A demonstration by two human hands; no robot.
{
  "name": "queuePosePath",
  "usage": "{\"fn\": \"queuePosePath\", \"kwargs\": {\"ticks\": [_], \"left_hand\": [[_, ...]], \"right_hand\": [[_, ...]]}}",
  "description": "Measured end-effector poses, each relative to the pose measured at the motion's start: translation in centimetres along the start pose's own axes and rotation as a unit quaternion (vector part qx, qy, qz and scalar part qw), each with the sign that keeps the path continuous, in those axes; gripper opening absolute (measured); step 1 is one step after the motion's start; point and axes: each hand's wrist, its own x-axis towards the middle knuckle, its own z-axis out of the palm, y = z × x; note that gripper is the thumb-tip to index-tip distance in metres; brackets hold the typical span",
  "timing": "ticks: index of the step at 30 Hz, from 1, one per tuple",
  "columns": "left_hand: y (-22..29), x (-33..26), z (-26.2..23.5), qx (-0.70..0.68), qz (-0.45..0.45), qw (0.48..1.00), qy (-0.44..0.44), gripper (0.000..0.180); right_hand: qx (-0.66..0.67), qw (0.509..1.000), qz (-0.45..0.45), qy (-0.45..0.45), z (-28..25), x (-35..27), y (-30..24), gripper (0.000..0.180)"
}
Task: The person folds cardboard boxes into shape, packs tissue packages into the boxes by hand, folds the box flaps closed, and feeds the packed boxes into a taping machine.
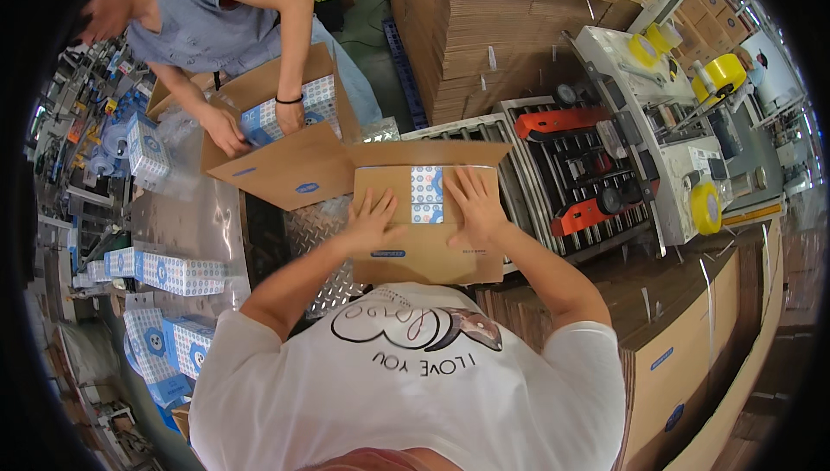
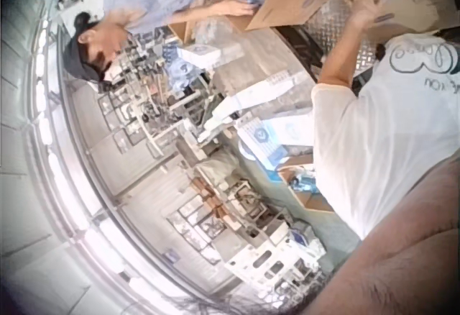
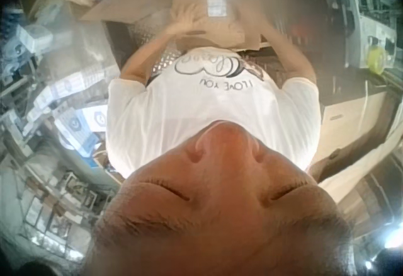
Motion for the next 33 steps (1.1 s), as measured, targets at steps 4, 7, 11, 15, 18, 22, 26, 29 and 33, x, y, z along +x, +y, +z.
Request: {"fn": "queuePosePath", "kwargs": {"ticks": [4,7,11,15,18,22,26,29,33], "left_hand": [[-1.2,0.3,5.7,-0.004,-0.021,0.964,0.265,0.077],[-2.7,3.7,5.8,-0.471,-0.054,0.713,0.517,0.073],[-3.6,2.9,6.5,-0.472,-0.021,0.735,0.486,0.071],[-2.8,3.0,5.1,-0.503,0.004,0.677,0.537,0.075],[-3.7,3.2,5.3,-0.538,-0.015,0.616,0.574,0.077],[-5.4,3.3,4.4,-0.393,-0.017,0.837,0.381,0.079],[-4.7,4.6,3.9,-0.536,-0.029,0.788,0.302,0.079],[1.5,7.6,4.6,-0.594,-0.075,0.71,0.37,0.084],[8.6,15.8,6.7,-0.475,-0.045,0.761,0.44,0.09]], "right_hand": [[-0.056,0.985,-0.046,0.155,-4.0,2.9,2.2,0.092],[0.023,0.978,0.061,0.196,6.3,-5.8,2.4,0.067],[0.134,0.926,0.08,0.344,-1.8,-1.7,0.9,0.064],[0.035,0.961,0.086,0.26,-1.8,3.9,2.8,0.067],[0.146,0.972,0.069,0.173,5.0,-4.2,1.1,0.064],[0.21,0.943,0.183,0.181,6.1,-5.4,0.3,0.061],[0.192,0.967,0.074,0.148,6.2,-0.3,5.6,0.062],[0.084,0.99,0.007,0.115,4.1,2.7,13.2,0.063],[0.051,0.985,0.085,0.142,3.5,2.0,18.0,0.076]]}}
